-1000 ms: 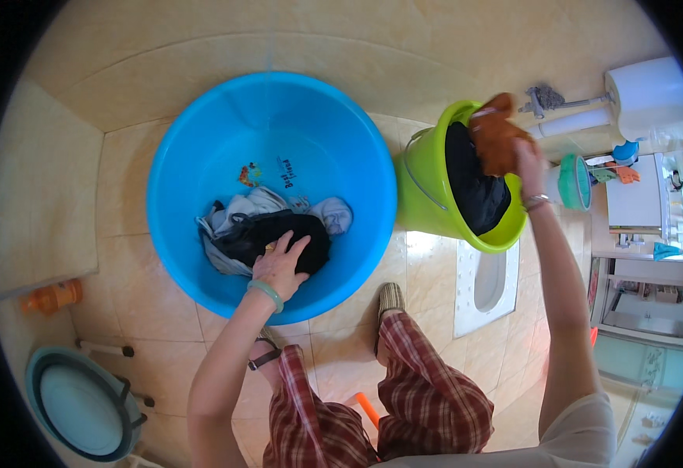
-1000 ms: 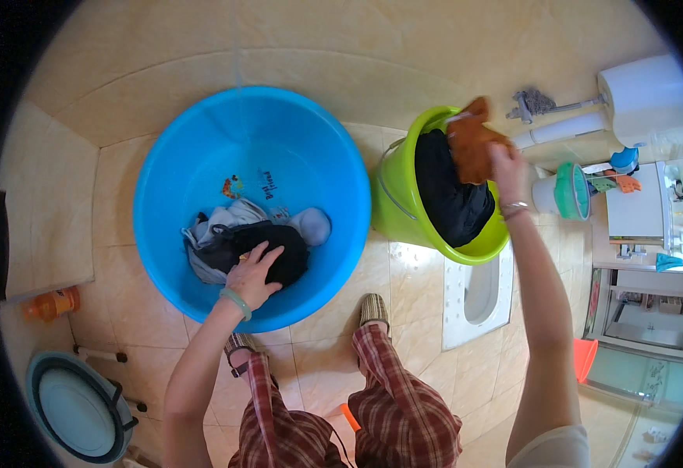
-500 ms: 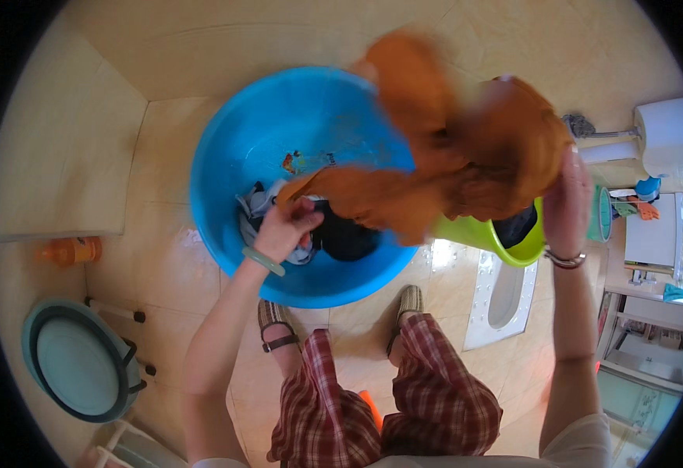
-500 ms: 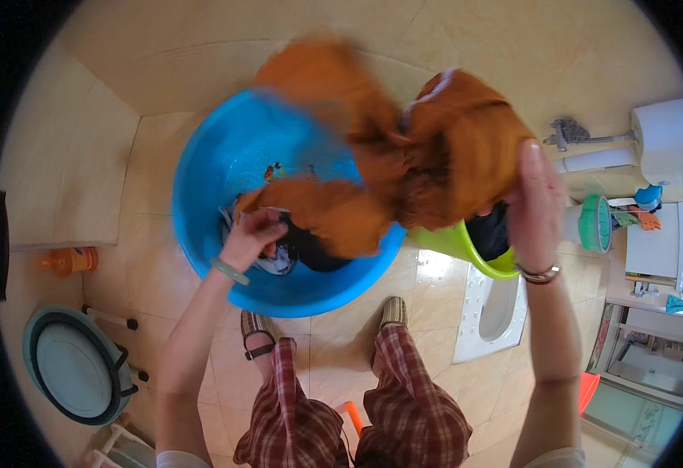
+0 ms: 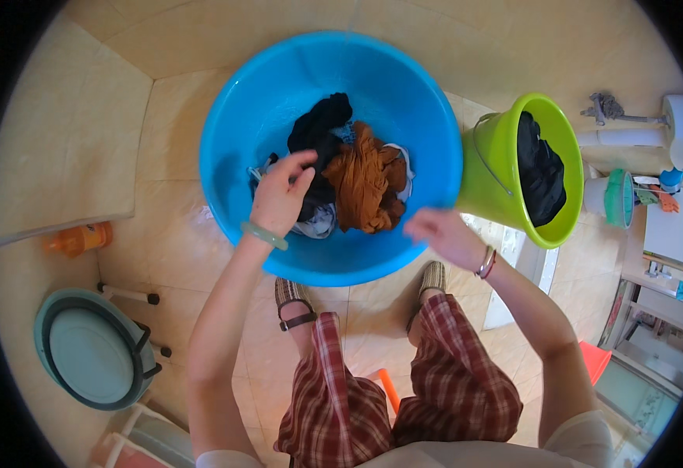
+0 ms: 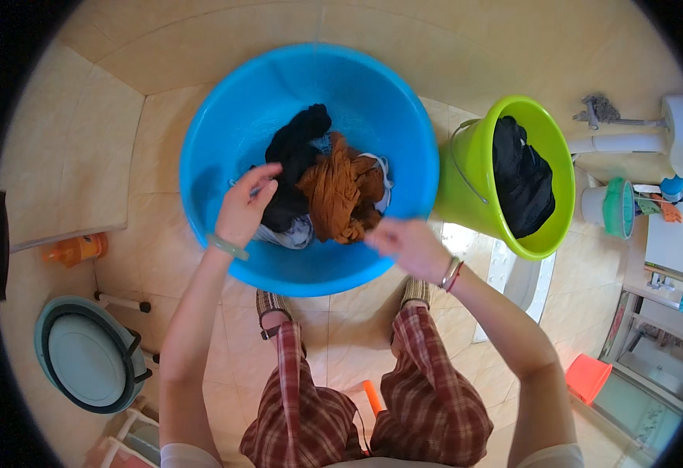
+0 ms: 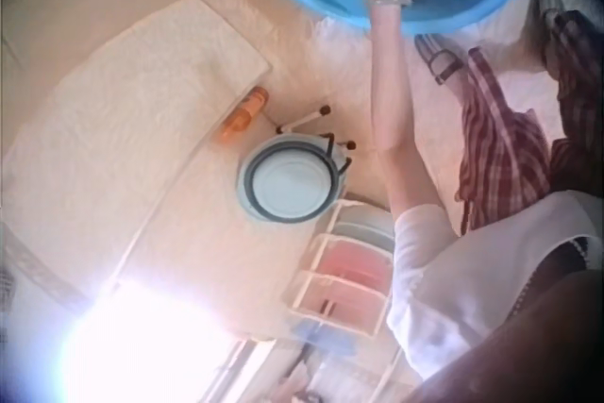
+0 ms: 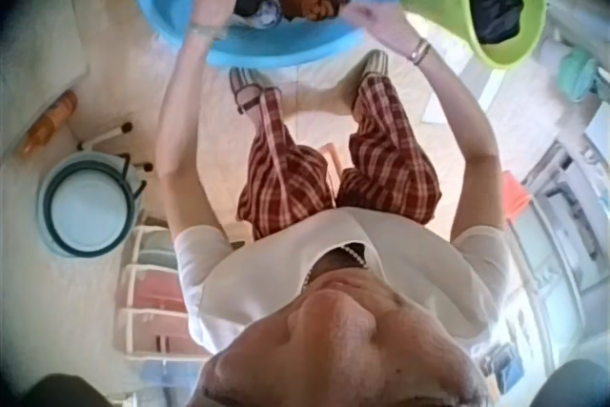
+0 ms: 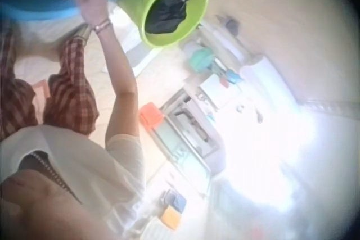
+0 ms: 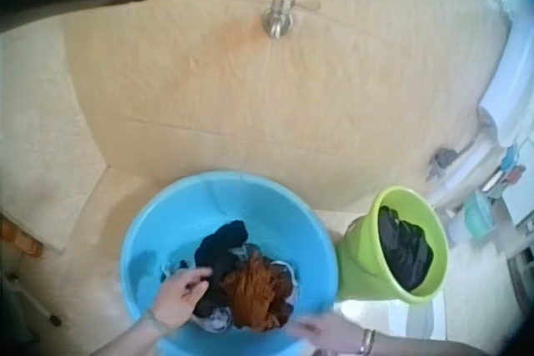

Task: The person transfers clothes from a green bucket into a blue basin. They pour water from the bucket into the basin and hand-wash the clothes by agitating and scrubbing them in the water.

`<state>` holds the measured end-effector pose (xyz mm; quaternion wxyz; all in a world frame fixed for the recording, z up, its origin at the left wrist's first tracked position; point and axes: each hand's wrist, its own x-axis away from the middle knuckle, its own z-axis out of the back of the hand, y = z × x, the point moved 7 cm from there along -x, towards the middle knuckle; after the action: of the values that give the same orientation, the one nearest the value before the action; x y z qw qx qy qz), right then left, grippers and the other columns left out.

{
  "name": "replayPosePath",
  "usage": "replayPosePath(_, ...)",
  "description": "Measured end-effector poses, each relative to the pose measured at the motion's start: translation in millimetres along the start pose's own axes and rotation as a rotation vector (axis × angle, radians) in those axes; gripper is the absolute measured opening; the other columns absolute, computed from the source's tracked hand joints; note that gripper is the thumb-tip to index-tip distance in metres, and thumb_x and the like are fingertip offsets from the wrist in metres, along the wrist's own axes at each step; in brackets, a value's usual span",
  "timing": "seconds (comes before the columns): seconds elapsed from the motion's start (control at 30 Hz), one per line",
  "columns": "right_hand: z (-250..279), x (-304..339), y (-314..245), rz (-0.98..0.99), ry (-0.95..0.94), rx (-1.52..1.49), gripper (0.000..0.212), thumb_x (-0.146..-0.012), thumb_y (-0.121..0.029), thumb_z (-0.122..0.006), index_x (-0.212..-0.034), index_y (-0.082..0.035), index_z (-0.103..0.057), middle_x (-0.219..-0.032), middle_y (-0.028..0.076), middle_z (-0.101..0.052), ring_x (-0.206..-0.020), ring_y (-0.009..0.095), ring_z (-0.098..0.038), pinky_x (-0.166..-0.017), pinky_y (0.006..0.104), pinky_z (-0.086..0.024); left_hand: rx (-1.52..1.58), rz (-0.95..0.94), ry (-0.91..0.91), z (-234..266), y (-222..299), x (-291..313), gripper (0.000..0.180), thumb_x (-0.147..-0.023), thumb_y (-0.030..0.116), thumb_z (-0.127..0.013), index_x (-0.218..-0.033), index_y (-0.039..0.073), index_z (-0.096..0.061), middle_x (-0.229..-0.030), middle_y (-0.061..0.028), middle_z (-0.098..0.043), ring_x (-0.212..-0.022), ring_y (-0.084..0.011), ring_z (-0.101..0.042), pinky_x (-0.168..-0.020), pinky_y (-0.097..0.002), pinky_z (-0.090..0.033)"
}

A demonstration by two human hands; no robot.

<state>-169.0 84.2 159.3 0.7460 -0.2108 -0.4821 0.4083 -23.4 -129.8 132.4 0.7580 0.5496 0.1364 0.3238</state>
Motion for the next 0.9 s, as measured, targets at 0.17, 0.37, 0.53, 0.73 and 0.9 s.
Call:
replayPosePath(0.17,-230,113,30,0.432,-1.097,-0.025,0.035,-0.097,-0.025,-0.04,-0.12,-0.003,-0.055,-0.118,0.019,-0.059,-0.105,0.028,-0.058,-0.091,0.0377,-0.044,0.128,0.127,-0.47,-66,18,44,0.025,-0.094,0.017,-0.054,-0.116,0.007,-0.059,-0.1,-0.0075,-0.066,-0.086,-0.0144,-0.064,-0.073,-0.0272,-0.05)
replayPosePath(0.37,-356,167,38,0.015,-1.444,-0.015,0.036,-0.096,-0.025,-0.042,-0.12,-0.003,-0.055,-0.12,0.021,-0.057,-0.106,0.033,-0.056,-0.095,0.0407,-0.041,-0.243,-0.175,-0.233,-77,15,29,0.037,-0.09,0.016,-0.056,-0.126,0.012,-0.053,-0.133,-0.0174,-0.048,-0.12,-0.0343,-0.048,-0.098,-0.0395,-0.042)
replayPosePath(0.53,-346,169,45,-0.221,-1.386,-0.198,0.036,-0.095,-0.025,-0.044,-0.121,-0.003,-0.055,-0.119,0.021,-0.057,-0.105,0.032,-0.056,-0.094,0.0408,-0.042,-0.366,-0.136,-0.26,-99,0,5,0.049,-0.085,0.012,-0.061,-0.131,0.024,-0.05,-0.143,-0.0201,-0.034,-0.125,-0.0407,-0.041,-0.103,-0.0443,-0.038)
replayPosePath(0.73,-324,175,44,-0.363,-1.403,-0.33,0.036,-0.094,-0.025,-0.045,-0.121,-0.003,-0.055,-0.117,0.02,-0.058,-0.103,0.032,-0.057,-0.093,0.0409,-0.042,-0.498,-0.156,-0.365,-103,-2,1,0.062,-0.077,0.004,-0.068,-0.131,0.029,-0.049,-0.146,-0.0177,-0.027,-0.121,-0.0418,-0.043,-0.099,-0.0448,-0.042)
replayPosePath(0.9,-305,177,44,-0.501,-1.433,-0.425,0.036,-0.094,-0.025,-0.047,-0.122,-0.004,-0.055,-0.116,0.02,-0.059,-0.102,0.031,-0.058,-0.092,0.0409,-0.042,-0.749,-0.372,-0.376,-109,4,-23,0.046,-0.074,0.005,-0.069,-0.116,0.02,-0.056,-0.138,-0.0158,-0.04,-0.114,-0.0353,-0.05,-0.092,-0.041,-0.046)
